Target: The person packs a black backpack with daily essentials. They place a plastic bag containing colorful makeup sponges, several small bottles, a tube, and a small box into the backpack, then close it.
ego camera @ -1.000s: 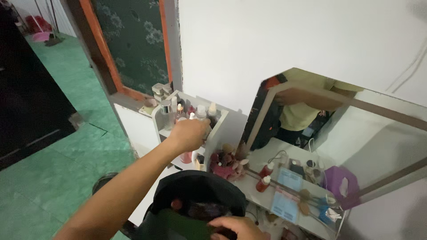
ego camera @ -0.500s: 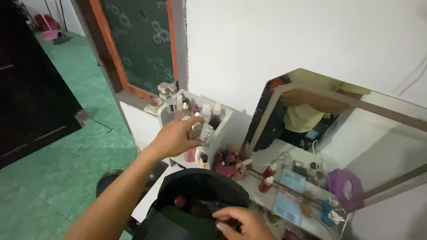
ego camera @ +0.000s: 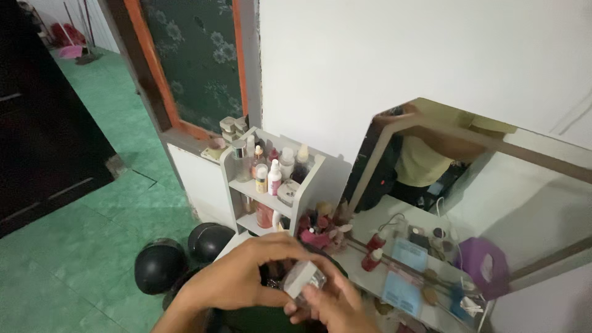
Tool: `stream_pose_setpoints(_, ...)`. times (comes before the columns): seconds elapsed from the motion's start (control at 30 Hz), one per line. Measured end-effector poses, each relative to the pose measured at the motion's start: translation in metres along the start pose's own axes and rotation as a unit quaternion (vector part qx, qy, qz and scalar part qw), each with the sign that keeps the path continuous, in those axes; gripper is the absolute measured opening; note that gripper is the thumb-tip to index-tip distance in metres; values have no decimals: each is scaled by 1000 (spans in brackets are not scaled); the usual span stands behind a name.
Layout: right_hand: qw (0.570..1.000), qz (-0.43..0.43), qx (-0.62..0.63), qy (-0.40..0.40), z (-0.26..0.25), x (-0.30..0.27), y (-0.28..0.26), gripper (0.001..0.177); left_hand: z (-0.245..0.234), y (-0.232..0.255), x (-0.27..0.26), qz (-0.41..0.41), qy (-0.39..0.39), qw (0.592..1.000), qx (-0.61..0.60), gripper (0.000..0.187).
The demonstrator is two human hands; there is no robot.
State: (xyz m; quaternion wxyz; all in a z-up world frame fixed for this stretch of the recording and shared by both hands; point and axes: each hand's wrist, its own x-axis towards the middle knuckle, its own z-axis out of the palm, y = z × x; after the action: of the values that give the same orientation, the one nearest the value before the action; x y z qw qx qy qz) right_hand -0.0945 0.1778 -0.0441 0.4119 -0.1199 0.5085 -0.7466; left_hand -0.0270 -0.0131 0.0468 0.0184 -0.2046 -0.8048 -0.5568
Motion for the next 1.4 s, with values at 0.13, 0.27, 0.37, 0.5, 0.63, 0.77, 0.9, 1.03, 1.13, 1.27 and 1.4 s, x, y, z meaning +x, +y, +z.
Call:
stream_pose_setpoints(0.13,998,40,21,-33,-5,4,5,62,-8,-8,-3,-108,21,994,-11,53)
stream_pose_setpoints(0.27,1000,13,11,-14,-12,1,5,64,-23,-35,11,-163,105,971,143,49)
stream_pose_setpoints(0.37,999,-22,1,-33,-16,-1,5,65,-34,-60,34,-113,133,949,261,48)
stream_pose_setpoints(0.5,996,-75,-49,0,-15,-1,3,69,-47,-75,68,-101,57,938,327,57)
stream_pose_setpoints(0.63,990,-144,-2,5,-19,-9,4,62,-56,-84,90,-278,-52,952,116,71)
stream_pose_setpoints(0.77,987,-159,5,-34,-34,-22,-1,61,-61,-104,90,-219,-38,964,144,72)
stream_pose_setpoints(0.9,972,-159,162,-61,-39,-21,3,59,-52,-126,100,-144,-26,928,341,69)
stream_pose_setpoints(1.03,954,-165,222,-118,-39,-26,6,59,-41,-134,111,-296,-46,846,442,81)
stream_pose_setpoints(1.13,954,-104,255,-116,-36,-27,3,63,-38,-134,112,-278,-31,829,484,67)
stream_pose_setpoints(1.27,959,-66,257,-103,-30,-29,-5,65,-40,-135,109,-243,-2,832,498,51)
stream_pose_setpoints(1.4,961,-47,257,-87,-29,-28,-8,67,-40,-136,103,-232,12,829,508,35)
